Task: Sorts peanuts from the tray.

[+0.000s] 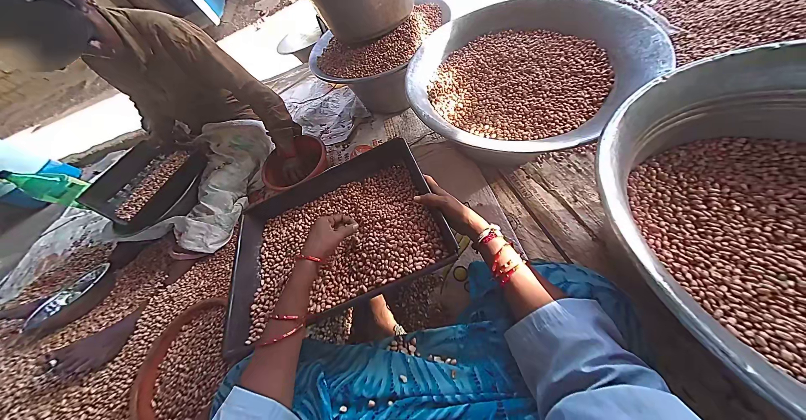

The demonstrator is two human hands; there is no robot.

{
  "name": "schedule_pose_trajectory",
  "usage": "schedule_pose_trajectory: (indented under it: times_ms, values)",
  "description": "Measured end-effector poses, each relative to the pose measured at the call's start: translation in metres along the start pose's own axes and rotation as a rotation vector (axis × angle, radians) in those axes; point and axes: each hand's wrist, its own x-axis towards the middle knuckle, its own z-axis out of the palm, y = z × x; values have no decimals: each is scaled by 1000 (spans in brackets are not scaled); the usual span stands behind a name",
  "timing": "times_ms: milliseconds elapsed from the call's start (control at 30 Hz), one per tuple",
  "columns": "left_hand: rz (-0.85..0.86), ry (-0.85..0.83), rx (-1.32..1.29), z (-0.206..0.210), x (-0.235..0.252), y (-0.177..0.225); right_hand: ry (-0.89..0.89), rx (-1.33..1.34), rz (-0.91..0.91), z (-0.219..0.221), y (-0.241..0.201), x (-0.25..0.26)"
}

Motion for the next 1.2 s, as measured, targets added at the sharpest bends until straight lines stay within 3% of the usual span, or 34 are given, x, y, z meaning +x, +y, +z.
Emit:
schedule_pose_trajectory:
  times_ms: [67,100,267,400,467,567,633,800,933,1033,1133,1200]
  values:
    - [55,55,-335,-2,5,-8,7,5,-2,0,0,0]
    - [71,62,-381,-4,6,-7,5,7,-1,0,1,0]
    - [93,50,260,-1,16,25,-11,4,-13,-1,2,2]
    - [27,-6,393,14,21,35,-7,7,3,-2,2,2]
    - [42,31,253,9,24,26,-13,6,0,-2,2,1]
    - [62,172,-342,-6,27,4,-16,15,-1,-1,0,-1]
    - [32,229,-435,-16,30,-3,-19,19,-3,-1,-1,-1]
    - [-14,172,323,-14,33,13,-19,12,-8,-1,0,0]
    - [-61,96,449,1,38,21,-8,8,-4,-1,0,0]
    - [-31,129,229,-6,41,9,-13,2,-9,0,0,1]
    - [-11,182,-467,-12,43,-9,-21,5,-18,-2,-1,0]
    - [-35,182,-510,-15,43,-13,-21,3,-12,-1,0,0]
